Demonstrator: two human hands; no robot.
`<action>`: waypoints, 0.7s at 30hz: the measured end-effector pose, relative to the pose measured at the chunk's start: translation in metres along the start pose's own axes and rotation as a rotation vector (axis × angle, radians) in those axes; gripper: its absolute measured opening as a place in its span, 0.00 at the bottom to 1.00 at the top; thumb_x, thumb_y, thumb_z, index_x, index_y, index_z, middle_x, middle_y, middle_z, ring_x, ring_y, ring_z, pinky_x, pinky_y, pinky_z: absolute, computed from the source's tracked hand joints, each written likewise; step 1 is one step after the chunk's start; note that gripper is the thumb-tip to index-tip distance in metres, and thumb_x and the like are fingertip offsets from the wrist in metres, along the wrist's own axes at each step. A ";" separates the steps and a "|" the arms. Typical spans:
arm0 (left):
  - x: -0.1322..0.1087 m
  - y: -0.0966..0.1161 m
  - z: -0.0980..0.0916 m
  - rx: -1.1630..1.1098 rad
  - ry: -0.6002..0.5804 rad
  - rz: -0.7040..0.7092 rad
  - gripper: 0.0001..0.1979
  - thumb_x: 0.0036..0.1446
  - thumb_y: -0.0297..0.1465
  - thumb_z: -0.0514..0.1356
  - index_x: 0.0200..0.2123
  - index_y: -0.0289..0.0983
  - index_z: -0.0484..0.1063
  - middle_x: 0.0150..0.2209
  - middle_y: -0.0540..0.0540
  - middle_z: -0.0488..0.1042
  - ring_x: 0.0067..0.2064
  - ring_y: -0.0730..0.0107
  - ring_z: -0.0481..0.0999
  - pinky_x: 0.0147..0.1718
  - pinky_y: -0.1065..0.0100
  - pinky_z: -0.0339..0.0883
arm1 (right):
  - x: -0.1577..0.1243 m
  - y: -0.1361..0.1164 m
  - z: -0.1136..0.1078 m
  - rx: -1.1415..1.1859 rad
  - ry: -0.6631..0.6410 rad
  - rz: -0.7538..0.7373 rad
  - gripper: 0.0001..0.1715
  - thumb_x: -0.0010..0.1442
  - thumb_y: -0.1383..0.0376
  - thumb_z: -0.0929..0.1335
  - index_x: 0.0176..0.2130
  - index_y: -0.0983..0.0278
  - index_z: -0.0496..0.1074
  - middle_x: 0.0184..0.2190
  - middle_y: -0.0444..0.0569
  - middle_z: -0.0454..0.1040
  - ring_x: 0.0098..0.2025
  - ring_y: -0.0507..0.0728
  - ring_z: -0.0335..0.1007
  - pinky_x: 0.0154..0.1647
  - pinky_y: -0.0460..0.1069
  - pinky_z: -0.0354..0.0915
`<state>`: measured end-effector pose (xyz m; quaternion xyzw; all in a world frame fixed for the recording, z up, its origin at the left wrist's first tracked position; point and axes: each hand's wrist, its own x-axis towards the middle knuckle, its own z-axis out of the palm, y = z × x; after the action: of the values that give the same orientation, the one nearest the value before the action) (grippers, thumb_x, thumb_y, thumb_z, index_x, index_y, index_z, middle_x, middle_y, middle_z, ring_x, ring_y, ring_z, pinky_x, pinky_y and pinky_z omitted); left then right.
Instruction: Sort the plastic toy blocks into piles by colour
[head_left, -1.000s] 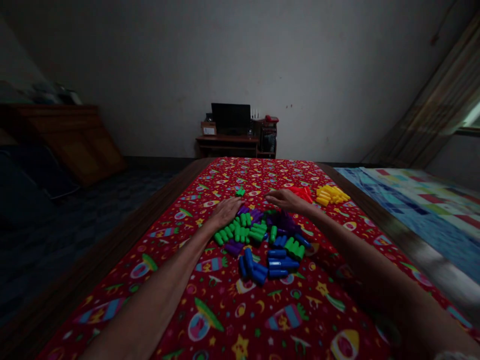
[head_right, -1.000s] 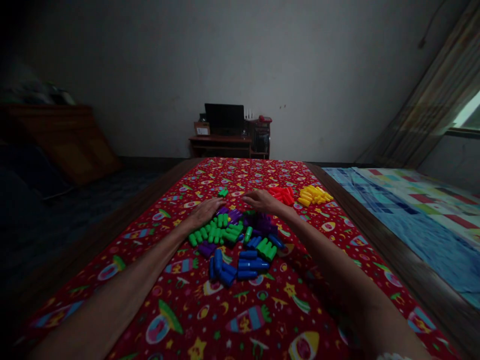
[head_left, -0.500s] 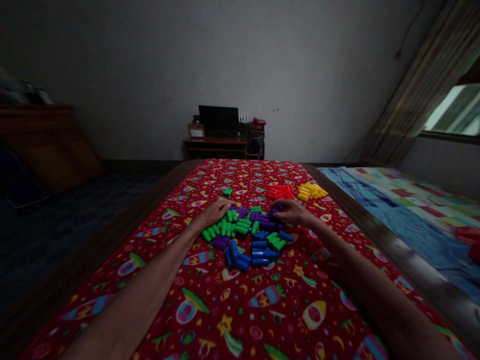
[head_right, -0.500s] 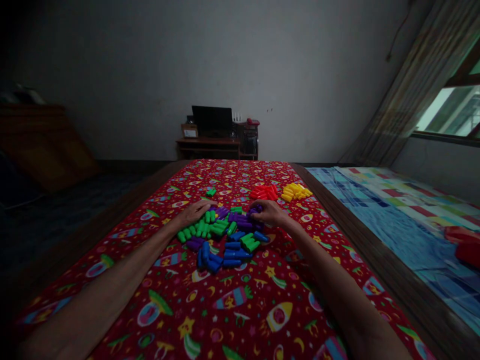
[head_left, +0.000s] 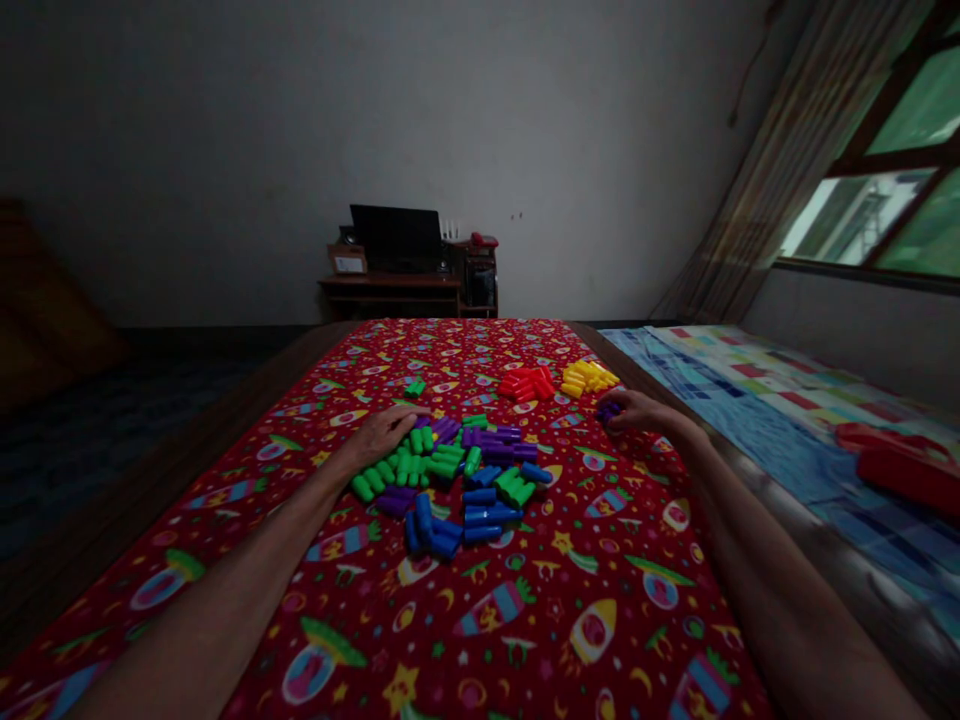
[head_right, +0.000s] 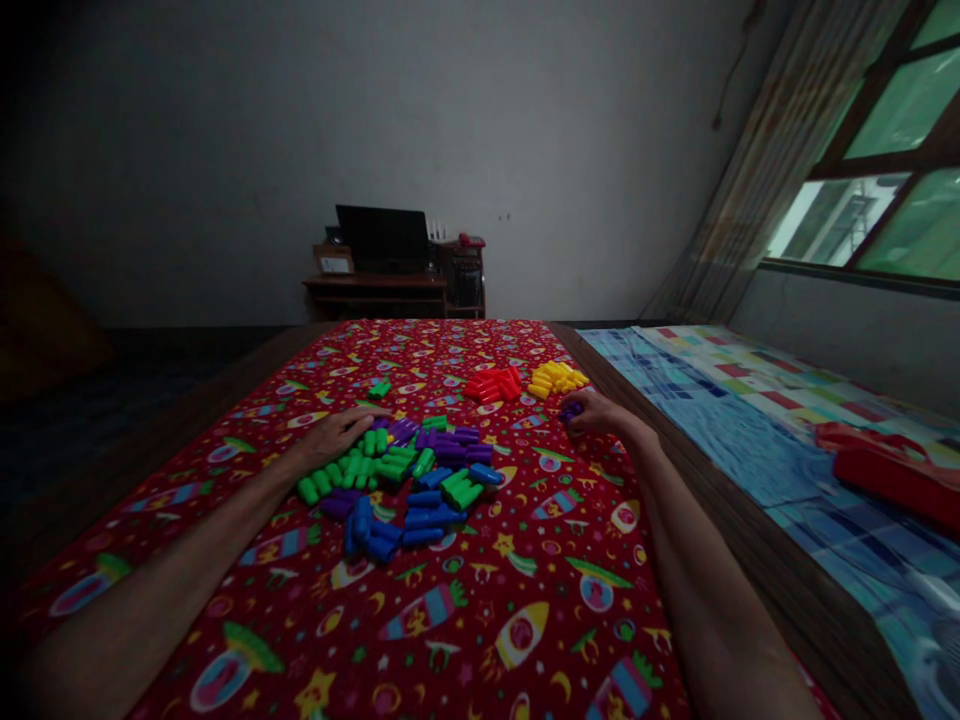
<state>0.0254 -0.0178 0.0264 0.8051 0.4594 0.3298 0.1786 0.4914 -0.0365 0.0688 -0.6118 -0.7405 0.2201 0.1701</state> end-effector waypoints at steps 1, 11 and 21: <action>0.000 0.000 0.000 0.014 -0.005 0.000 0.29 0.54 0.53 0.49 0.38 0.39 0.79 0.45 0.40 0.79 0.50 0.54 0.76 0.54 0.58 0.65 | 0.000 -0.001 0.000 -0.007 -0.012 -0.006 0.21 0.44 0.73 0.69 0.41 0.68 0.76 0.38 0.50 0.78 0.37 0.55 0.73 0.40 0.47 0.68; 0.001 0.003 -0.003 0.123 -0.082 -0.038 0.35 0.55 0.56 0.44 0.43 0.37 0.78 0.51 0.41 0.77 0.52 0.55 0.74 0.55 0.58 0.64 | -0.003 -0.008 -0.014 -0.387 0.180 0.094 0.19 0.50 0.67 0.72 0.44 0.64 0.77 0.42 0.52 0.78 0.44 0.59 0.73 0.43 0.47 0.66; -0.001 0.006 -0.003 0.128 -0.077 -0.037 0.36 0.55 0.56 0.43 0.43 0.36 0.78 0.49 0.38 0.77 0.51 0.54 0.75 0.54 0.57 0.65 | -0.017 -0.136 0.075 -0.161 -0.126 -0.543 0.13 0.61 0.64 0.66 0.44 0.66 0.75 0.36 0.51 0.78 0.33 0.52 0.71 0.34 0.45 0.61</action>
<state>0.0272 -0.0217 0.0321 0.8182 0.4873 0.2653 0.1505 0.3424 -0.0832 0.0786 -0.3880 -0.9013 0.1447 0.1273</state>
